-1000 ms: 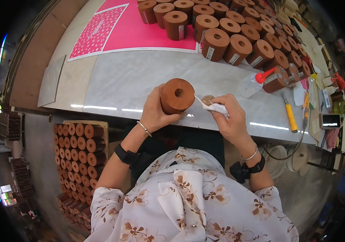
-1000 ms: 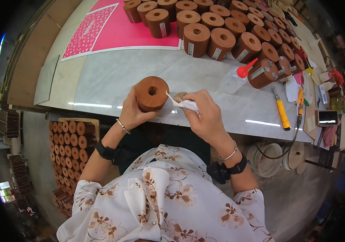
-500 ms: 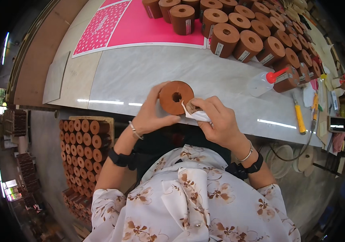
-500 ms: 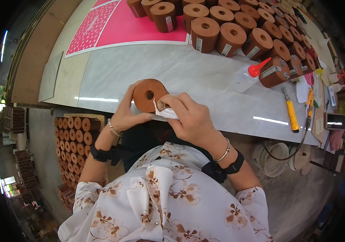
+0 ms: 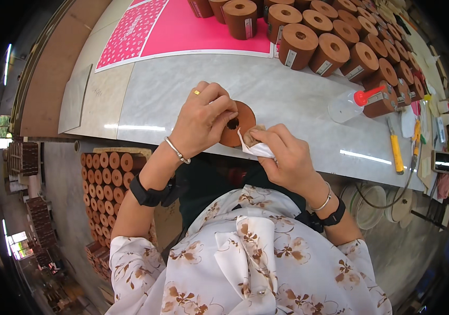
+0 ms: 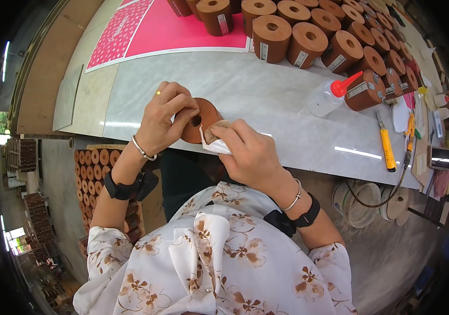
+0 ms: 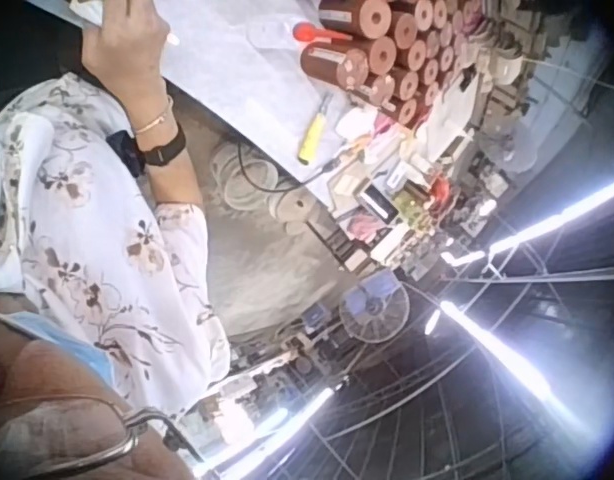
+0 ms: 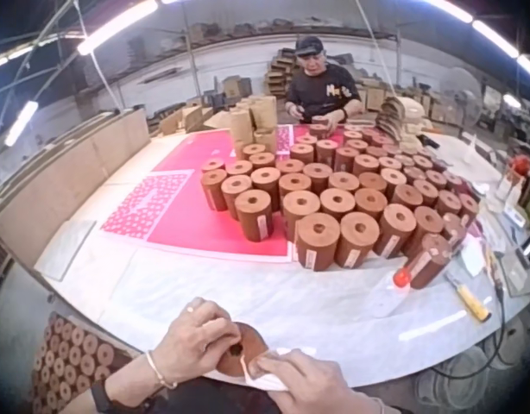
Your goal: Wiping and cleaning cylindrical wooden blocks with a cloth and liquid.
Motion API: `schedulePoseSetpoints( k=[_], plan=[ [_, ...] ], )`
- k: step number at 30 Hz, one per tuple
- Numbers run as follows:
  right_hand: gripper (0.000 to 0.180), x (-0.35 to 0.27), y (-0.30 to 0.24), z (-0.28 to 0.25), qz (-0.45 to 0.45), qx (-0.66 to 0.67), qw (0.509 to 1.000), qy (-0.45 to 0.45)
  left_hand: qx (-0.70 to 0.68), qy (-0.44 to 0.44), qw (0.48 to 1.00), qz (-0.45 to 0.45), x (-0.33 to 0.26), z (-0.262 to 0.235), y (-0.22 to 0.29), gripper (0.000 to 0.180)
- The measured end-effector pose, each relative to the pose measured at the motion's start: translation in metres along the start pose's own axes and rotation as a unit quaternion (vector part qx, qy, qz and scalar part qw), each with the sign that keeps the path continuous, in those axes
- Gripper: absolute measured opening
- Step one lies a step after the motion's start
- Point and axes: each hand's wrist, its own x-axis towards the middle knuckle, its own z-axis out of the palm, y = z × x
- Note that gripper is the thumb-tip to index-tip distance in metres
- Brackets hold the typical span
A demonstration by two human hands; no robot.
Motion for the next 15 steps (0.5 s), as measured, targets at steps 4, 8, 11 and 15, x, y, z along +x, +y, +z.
schedulePoseSetpoints(
  k=[4, 8, 11, 15],
  plan=[
    [0.042, 0.001, 0.0, 0.001, -0.005, -0.004, 1.0, 0.013, -0.042, 0.01, 0.999, -0.014, -0.002, 0.0, -0.002, 0.008],
    [0.042, 0.0, 0.0, 0.0, 0.006, -0.008, 1.0, 0.007, -0.179, 0.026, 0.977, -0.113, -0.014, -0.002, -0.012, 0.009],
    [0.042, 0.0, 0.0, 0.0, 0.006, -0.002, 1.0, 0.006, -0.261, 0.041, 0.949, -0.174, -0.017, -0.006, -0.013, 0.009],
    [0.042, 0.001, 0.0, 0.0, 0.002, 0.0, 1.0, 0.005, -0.147, 0.047, 0.985, -0.081, -0.009, -0.005, -0.006, 0.011]
  ],
)
